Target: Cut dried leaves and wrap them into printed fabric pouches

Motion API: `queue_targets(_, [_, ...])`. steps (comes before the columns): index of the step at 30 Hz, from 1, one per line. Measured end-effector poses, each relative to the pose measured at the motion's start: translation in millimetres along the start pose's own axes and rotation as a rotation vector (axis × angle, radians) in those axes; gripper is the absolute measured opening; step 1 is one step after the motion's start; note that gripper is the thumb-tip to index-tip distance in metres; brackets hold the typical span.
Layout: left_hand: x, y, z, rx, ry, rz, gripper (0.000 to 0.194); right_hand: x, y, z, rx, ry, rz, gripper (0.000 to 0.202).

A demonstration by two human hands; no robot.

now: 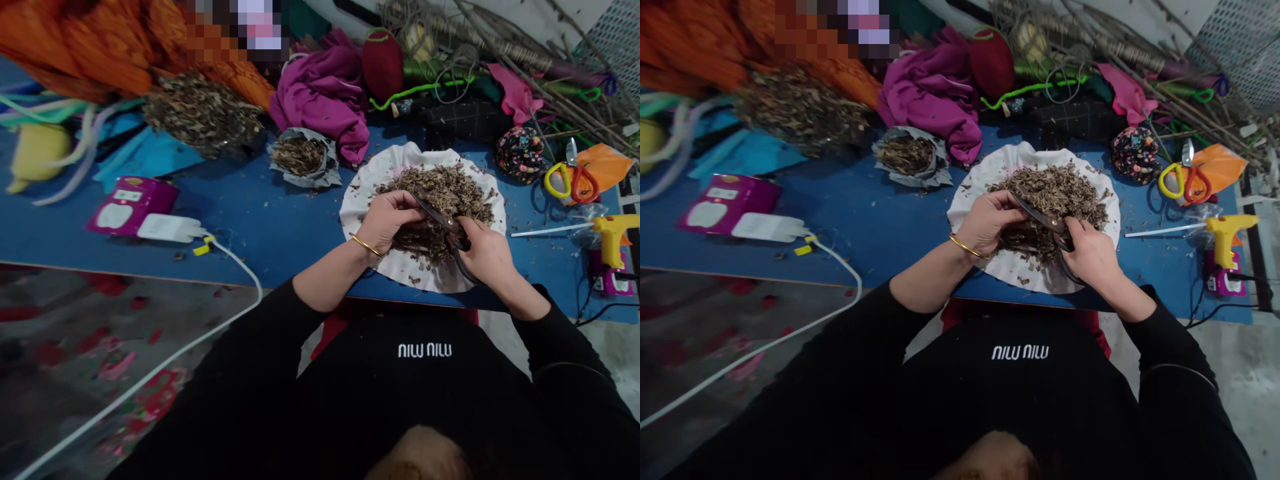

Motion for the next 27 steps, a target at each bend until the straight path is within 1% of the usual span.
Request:
queue_targets(3, [-2.7, 4.3, -1.3, -0.017, -0.003, 0.039, 0.029, -5.7, 4.4, -3.3, 0.041, 0.036, -0.054, 0.053])
queue_targets(7, [-4.9, 8.3, -3.6, 0.036, 0.064, 0.11, 0.033, -15.1, 10.5, -7.0, 0.083, 0.087, -0.13, 0.063])
queue_targets(10, [-3.8, 7.4, -5.0, 0.017, 0.116, 0.15, 0.03, -14.9, 10.7, -6.6, 0.048, 0.066, -0.141, 0.071])
queue_targets(13, [-1.2, 4.9, -5.5, -0.035, 0.139, 0.172, 0.029, -9.4, 6.4, -4.8, 0.007, 0.044, -0.071, 0.078])
queue_targets(18, [2.1, 3.9, -3.0, -0.076, 0.14, 0.151, 0.024, -2.1, 1.9, -3.6, 0.001, 0.066, 0.044, 0.076])
queue_targets(21, [2.2, 4.8, -0.9, -0.11, 0.116, 0.131, 0.021, -1.5, 4.5, -4.1, 0.013, 0.062, 0.049, 0.074])
queue_targets(24, [1.7, 4.7, 0.1, -0.121, 0.089, 0.121, 0.021, -2.8, 5.9, -4.9, 0.014, 0.035, 0.049, 0.076])
queue_targets(27, [0.9, 3.1, -0.7, -0.101, 0.114, 0.116, 0.022, -4.7, 3.5, -5.5, -0.003, 0.017, 0.058, 0.078])
Point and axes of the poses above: each hand's wrist, its own z-axis away from the middle knuckle, its own x-axis out of the palm, y = z × x, the point moved 1 cm from there along -z, towards the middle knuckle, and after that the axes turned 13 degrees about y, right-handed, at the moved point
